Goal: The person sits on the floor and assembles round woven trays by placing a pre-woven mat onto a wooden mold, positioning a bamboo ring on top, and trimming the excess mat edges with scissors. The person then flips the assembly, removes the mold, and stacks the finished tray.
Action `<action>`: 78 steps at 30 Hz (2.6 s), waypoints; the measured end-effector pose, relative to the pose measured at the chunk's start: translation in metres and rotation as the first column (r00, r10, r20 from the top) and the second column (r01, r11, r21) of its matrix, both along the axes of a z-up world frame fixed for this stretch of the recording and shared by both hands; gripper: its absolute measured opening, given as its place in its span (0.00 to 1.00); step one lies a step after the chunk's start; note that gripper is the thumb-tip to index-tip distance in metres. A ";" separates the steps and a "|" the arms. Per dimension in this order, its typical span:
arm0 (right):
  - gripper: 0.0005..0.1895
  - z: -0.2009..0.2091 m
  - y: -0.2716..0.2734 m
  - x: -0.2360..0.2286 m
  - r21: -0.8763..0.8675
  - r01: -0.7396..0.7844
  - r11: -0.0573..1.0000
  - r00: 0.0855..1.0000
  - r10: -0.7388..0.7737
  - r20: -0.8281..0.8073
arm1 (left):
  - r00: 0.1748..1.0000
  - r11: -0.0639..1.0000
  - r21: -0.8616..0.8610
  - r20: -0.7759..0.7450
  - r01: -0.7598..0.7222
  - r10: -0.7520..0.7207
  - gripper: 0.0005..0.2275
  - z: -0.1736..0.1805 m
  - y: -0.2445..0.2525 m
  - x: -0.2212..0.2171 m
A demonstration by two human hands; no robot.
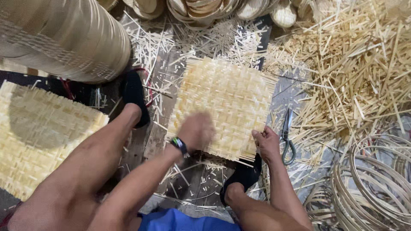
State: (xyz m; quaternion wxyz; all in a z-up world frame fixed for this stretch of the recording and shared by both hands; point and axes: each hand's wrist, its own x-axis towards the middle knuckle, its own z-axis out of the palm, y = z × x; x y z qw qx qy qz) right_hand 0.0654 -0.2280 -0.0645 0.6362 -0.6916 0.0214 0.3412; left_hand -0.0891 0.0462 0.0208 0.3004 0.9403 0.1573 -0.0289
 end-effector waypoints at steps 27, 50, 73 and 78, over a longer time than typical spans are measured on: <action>0.36 0.083 0.108 -0.060 -0.857 -0.087 0.507 0.168 0.856 0.490 | 0.937 0.969 0.009 0.254 -0.249 0.238 0.08 0.050 -0.094 -0.009; 0.29 0.059 0.033 -0.039 -0.406 -0.010 0.914 0.517 0.352 0.780 | 0.797 0.653 -0.513 -0.108 -0.557 0.594 0.16 -0.092 0.115 -0.020; 0.17 0.027 -0.383 0.064 -0.986 0.167 0.015 0.825 0.545 0.148 | 0.822 0.820 -0.091 0.030 -0.564 0.569 0.31 -0.127 0.128 -0.036; 0.15 0.058 -0.369 0.054 -0.988 -0.025 0.152 0.888 0.458 0.048 | 0.833 0.833 -0.130 0.071 -0.538 0.549 0.30 -0.133 0.130 -0.038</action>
